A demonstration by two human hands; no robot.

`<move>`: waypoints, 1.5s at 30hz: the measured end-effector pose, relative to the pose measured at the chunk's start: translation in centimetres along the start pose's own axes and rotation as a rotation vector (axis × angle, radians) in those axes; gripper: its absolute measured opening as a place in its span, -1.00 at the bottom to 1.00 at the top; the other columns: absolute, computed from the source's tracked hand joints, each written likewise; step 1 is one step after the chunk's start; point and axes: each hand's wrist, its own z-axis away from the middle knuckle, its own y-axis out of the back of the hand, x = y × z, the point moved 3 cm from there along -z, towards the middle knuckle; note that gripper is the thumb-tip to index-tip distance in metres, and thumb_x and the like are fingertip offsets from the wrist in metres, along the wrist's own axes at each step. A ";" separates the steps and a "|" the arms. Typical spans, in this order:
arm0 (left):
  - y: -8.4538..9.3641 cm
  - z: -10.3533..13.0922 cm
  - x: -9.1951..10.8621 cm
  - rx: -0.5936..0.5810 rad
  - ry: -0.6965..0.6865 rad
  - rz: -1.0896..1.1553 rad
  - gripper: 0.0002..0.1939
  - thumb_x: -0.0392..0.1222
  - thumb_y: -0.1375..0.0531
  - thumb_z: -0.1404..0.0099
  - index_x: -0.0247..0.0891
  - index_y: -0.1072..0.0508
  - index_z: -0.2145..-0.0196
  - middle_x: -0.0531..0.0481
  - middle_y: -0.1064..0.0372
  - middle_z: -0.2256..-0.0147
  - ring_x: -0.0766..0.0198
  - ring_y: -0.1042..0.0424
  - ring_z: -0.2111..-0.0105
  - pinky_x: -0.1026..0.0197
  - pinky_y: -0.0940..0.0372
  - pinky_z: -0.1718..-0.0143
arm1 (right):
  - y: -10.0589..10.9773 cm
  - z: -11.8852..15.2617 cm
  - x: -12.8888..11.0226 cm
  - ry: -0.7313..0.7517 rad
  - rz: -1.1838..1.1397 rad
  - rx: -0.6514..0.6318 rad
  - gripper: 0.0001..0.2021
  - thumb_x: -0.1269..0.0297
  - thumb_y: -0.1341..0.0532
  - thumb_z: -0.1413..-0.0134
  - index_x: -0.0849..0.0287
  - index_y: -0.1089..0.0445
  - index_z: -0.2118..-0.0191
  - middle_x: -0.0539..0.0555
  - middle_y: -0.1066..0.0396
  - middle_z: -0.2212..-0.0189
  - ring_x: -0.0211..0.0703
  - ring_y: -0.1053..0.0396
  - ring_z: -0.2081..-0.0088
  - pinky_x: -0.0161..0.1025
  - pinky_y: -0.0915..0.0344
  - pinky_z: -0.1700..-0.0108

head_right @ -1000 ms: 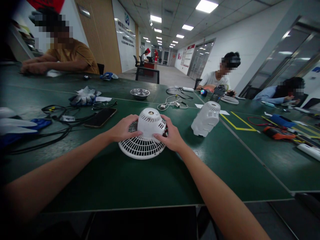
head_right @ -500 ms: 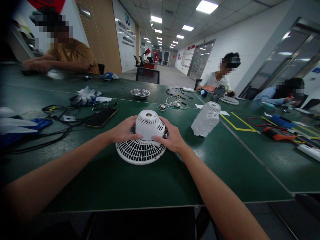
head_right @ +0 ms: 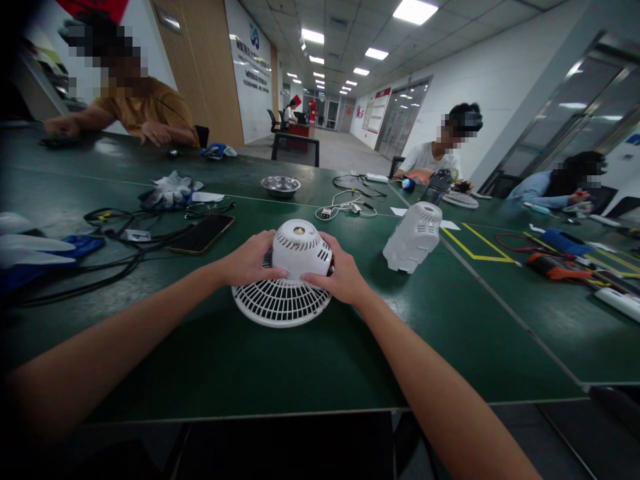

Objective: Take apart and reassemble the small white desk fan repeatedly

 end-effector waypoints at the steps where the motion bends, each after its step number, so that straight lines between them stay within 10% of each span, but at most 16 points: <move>1: 0.0 0.0 0.0 0.000 -0.006 -0.003 -0.26 0.28 -0.26 -0.20 -0.21 -0.32 -0.19 -0.25 -0.37 -0.05 -0.11 -0.36 0.01 -0.23 -0.25 -0.03 | 0.0 0.0 0.0 -0.001 0.000 0.002 -0.11 -0.02 -0.44 0.06 0.01 -0.05 -0.34 0.22 -0.35 -0.20 0.24 -0.37 -0.16 0.30 -0.28 -0.20; 45: -0.1 0.4 0.7 0.029 -0.024 -0.006 -0.08 0.32 -0.35 -0.05 -0.15 -0.28 -0.26 -0.27 -0.33 -0.11 -0.26 -0.28 -0.12 -0.34 -0.18 -0.10 | -0.4 -0.1 -0.7 0.101 0.079 -0.003 -0.11 -0.09 -0.40 0.04 0.02 -0.01 -0.33 0.24 -0.27 -0.23 0.26 -0.34 -0.16 0.28 -0.28 -0.20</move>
